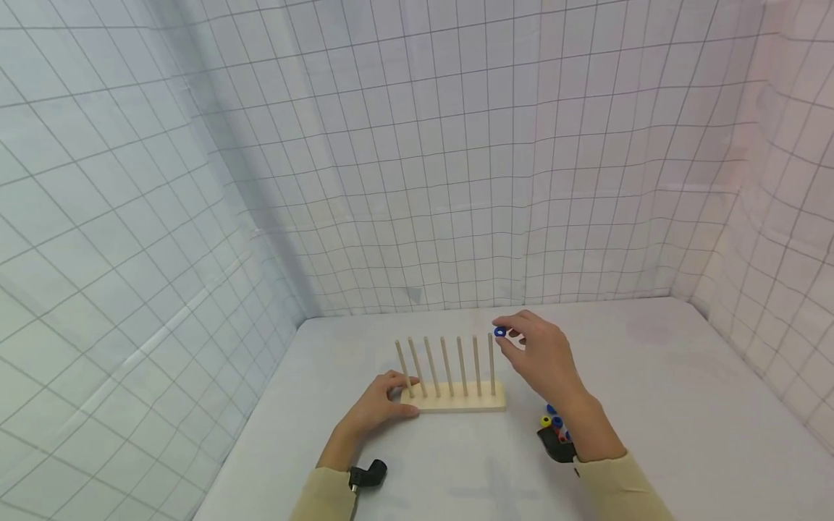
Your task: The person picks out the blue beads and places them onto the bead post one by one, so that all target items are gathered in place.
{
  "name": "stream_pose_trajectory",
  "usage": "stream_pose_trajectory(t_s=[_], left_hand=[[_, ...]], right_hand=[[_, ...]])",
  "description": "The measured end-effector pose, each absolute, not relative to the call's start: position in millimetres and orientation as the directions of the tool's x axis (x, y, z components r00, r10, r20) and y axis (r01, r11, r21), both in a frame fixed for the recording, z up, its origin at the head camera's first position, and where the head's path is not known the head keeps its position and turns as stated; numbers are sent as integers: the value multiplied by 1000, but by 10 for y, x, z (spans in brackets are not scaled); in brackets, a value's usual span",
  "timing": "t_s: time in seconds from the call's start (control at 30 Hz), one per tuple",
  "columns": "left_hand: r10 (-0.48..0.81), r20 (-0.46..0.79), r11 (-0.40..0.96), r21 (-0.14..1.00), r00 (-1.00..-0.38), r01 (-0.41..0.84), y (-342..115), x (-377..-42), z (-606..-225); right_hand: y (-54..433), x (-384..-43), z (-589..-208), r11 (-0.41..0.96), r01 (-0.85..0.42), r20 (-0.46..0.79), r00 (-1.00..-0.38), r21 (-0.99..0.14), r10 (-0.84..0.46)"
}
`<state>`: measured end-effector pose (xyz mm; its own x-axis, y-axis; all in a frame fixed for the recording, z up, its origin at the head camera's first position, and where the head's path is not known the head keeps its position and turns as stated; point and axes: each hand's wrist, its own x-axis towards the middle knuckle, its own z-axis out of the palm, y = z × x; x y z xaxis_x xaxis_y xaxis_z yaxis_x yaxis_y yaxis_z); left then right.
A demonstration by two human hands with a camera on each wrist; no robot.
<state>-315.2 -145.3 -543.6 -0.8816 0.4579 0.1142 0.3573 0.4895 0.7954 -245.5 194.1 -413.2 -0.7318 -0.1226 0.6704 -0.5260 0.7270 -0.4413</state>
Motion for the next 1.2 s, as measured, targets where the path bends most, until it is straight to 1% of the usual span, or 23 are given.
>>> stream_pose_trajectory(t_s=[0.33, 0.77, 0.9, 1.1, 1.2], left_hand=[[455, 119, 473, 808, -883, 353, -1469, -3140, -5445], [445, 107, 494, 799, -889, 344, -1477, -3142, -5468], [439, 99, 495, 803, -893, 332, -1480, -3133, -5452], [435, 86, 504, 801, -896, 322, -1481, -3126, -5456], [436, 91, 500, 803, -895, 325, -1476, -3136, -5456]], right_hand=[[1856, -2471, -4178, 693, -542, 673, -732, -475, -110], [1804, -2498, -4239, 665, -554, 663, -739, -501, -116], [1808, -2512, -4249, 654, -544, 647, -755, -526, -108], [1828, -2524, -4282, 631, -504, 595, -800, -589, -83], [1841, -2537, -4283, 627, -494, 582, -809, -602, -79]])
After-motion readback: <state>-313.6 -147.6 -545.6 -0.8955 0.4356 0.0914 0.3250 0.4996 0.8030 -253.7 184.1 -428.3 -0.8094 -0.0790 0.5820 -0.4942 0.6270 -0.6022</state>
